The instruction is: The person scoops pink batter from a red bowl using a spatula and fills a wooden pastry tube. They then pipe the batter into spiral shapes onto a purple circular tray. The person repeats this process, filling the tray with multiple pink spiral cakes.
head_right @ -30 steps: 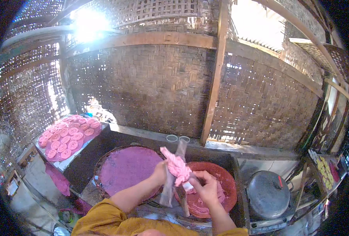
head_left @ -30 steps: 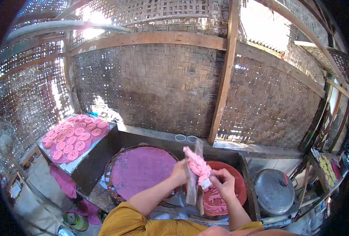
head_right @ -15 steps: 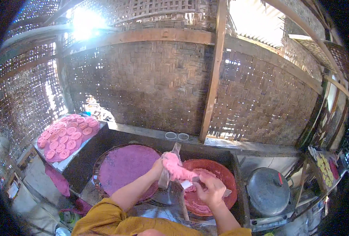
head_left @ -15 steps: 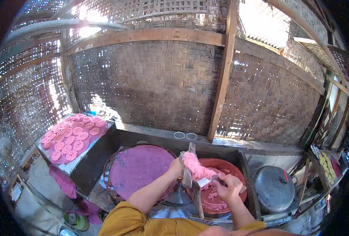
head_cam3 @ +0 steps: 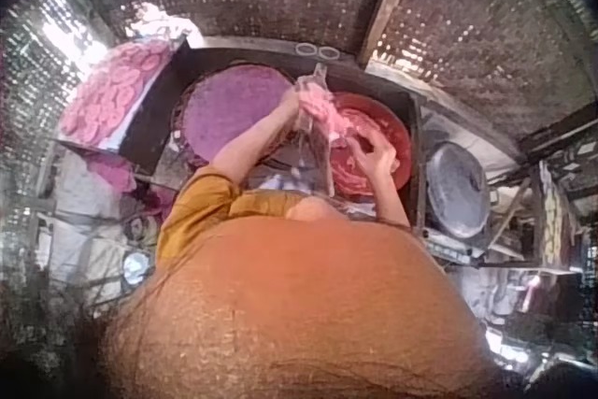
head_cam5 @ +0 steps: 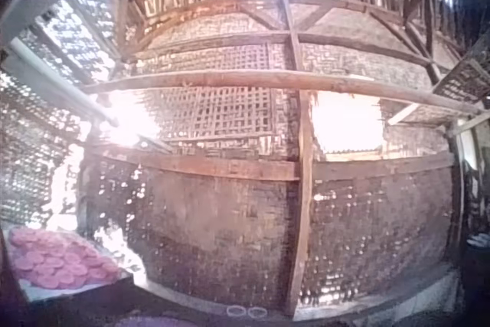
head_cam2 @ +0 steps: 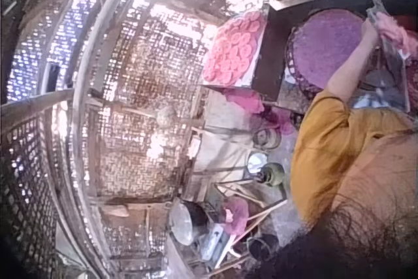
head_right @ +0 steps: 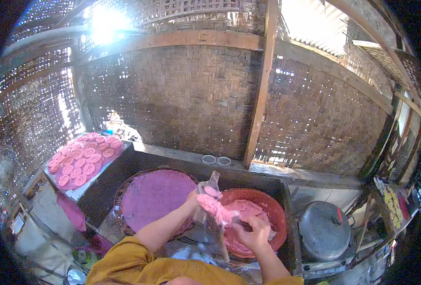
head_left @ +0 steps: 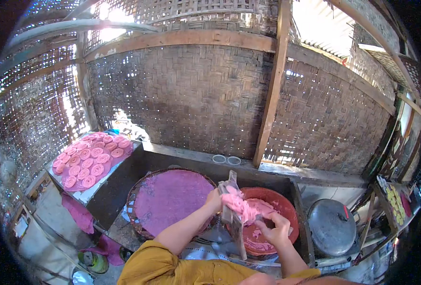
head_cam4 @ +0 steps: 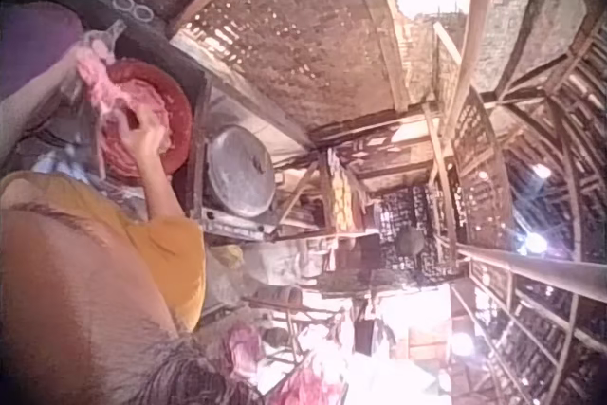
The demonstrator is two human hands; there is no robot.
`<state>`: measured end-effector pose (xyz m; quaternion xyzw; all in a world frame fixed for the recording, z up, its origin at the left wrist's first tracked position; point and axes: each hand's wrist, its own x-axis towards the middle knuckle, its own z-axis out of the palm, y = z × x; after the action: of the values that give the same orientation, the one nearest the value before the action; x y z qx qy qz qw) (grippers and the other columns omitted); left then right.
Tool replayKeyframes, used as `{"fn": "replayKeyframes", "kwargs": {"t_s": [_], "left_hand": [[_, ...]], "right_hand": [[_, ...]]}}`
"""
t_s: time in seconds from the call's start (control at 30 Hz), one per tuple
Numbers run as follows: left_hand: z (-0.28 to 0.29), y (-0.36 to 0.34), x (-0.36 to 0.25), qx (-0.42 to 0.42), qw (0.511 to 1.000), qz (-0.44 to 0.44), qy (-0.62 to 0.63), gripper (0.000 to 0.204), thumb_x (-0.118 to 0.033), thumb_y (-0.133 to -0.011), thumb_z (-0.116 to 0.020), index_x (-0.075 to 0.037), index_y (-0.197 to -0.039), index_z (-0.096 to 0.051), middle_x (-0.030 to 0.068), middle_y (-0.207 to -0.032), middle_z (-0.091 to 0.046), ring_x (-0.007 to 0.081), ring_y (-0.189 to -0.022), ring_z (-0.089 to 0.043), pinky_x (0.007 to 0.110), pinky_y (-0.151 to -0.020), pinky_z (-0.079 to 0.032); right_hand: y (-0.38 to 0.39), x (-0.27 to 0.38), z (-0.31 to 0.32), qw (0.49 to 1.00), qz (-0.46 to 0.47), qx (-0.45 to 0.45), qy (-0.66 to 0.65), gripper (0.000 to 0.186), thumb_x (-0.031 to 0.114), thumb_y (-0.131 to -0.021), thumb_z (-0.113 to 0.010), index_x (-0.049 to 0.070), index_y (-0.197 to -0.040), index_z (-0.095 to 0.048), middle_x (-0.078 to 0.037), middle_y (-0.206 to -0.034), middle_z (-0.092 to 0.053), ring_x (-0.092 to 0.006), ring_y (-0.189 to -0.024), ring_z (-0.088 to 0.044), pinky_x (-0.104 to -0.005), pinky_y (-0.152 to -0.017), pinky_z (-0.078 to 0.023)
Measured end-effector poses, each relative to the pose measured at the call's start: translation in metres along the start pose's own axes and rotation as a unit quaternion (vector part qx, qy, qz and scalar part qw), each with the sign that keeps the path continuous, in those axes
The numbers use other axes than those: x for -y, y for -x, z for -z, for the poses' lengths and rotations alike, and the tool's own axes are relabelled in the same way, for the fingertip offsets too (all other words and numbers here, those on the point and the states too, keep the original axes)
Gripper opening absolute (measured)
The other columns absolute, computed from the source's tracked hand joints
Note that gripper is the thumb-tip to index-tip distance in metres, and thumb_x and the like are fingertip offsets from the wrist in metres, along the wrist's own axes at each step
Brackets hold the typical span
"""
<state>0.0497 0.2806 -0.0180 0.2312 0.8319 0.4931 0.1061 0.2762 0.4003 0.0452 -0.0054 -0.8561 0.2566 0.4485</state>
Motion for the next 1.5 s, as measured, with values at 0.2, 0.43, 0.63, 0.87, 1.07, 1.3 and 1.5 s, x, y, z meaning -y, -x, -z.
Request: {"fn": "replayKeyframes", "kwargs": {"t_s": [0.2, 0.43, 0.63, 0.87, 1.07, 1.3, 1.5], "left_hand": [[0.081, 0.032, -0.016, 0.057, 0.902, -0.119, 0.411, 0.020, -0.017, -0.077, -0.061, -0.004, -0.091, -0.057, 0.0070, -0.083, -0.060, 0.0193, -0.076, -0.061, 0.033, -0.062, -0.053], [0.121, 0.077, -0.037, 0.163, 0.779, -0.313, 0.518, 0.022, -0.004, -0.070, -0.062, -0.004, -0.087, -0.048, 0.0075, -0.090, -0.046, 0.0282, -0.085, -0.059, 0.037, -0.068, -0.052], [0.146, 0.129, -0.081, 0.115, 0.805, -0.240, 0.531, 0.040, -0.006, -0.063, -0.070, -0.004, -0.099, -0.053, 0.0073, -0.095, -0.055, 0.0252, -0.092, -0.058, 0.037, -0.077, -0.048], [0.177, 0.125, 0.014, 0.148, 0.902, -0.334, 0.229, 0.061, -0.032, -0.061, -0.074, -0.009, -0.112, -0.049, 0.0104, -0.109, -0.058, 0.0214, -0.106, -0.052, 0.042, -0.106, -0.012], [0.182, 0.135, 0.023, 0.129, 0.885, -0.146, 0.422, 0.059, -0.021, -0.066, -0.073, -0.006, -0.115, -0.045, 0.0105, -0.104, -0.058, 0.0197, -0.102, -0.054, 0.038, -0.101, -0.028], [0.182, 0.115, 0.064, 0.125, 0.941, -0.308, 0.066, 0.049, -0.031, -0.078, -0.061, -0.006, -0.117, -0.045, 0.0074, -0.107, -0.056, 0.0198, -0.100, -0.053, 0.038, -0.096, -0.036], [0.219, 0.129, 0.031, -0.020, 0.882, -0.417, -0.220, 0.052, -0.040, -0.055, -0.071, -0.012, -0.097, -0.060, 0.0080, -0.096, -0.059, 0.0251, -0.097, -0.054, 0.041, -0.094, -0.034]], "right_hand": [[0.006, -0.032, 0.045, 0.955, -0.257, 0.082, 0.123, 0.019, 0.022, -0.069, -0.070, 0.009, -0.081, -0.066, -0.009, -0.072, -0.064, -0.0225, -0.068, -0.062, -0.0341, -0.065, -0.048], [0.038, -0.021, -0.036, 0.759, -0.351, 0.268, -0.478, 0.071, 0.059, -0.076, -0.050, 0.002, -0.118, -0.047, -0.013, -0.114, -0.053, -0.0232, -0.103, -0.051, -0.0385, -0.083, -0.042], [0.031, 0.066, -0.087, 0.191, -0.214, 0.346, -0.893, 0.089, 0.071, -0.068, -0.047, 0.002, -0.122, -0.037, -0.022, -0.108, -0.049, -0.0212, -0.066, -0.054, -0.0272, -0.037, -0.042], [-0.012, 0.123, -0.060, 0.557, -0.359, 0.161, -0.731, 0.057, 0.048, -0.073, -0.058, 0.005, -0.109, -0.046, -0.007, -0.078, -0.050, -0.0161, -0.053, -0.046, -0.0219, -0.036, -0.031], [0.001, 0.126, -0.096, 0.621, -0.349, 0.129, -0.690, 0.044, 0.042, -0.078, -0.055, 0.003, -0.095, -0.049, -0.006, -0.062, -0.046, -0.0165, -0.047, -0.044, -0.0229, -0.036, -0.031], [-0.015, 0.140, -0.119, 0.679, -0.337, 0.091, -0.646, 0.055, 0.039, -0.075, -0.059, 0.005, -0.112, -0.036, -0.010, -0.073, -0.049, -0.0141, -0.043, -0.044, -0.0213, -0.034, -0.034], [-0.033, 0.166, -0.091, 0.831, -0.220, 0.145, -0.490, 0.103, 0.024, -0.067, -0.072, 0.007, -0.139, 0.002, -0.014, -0.109, -0.045, -0.0218, -0.085, -0.053, -0.0278, -0.067, -0.046]]}}
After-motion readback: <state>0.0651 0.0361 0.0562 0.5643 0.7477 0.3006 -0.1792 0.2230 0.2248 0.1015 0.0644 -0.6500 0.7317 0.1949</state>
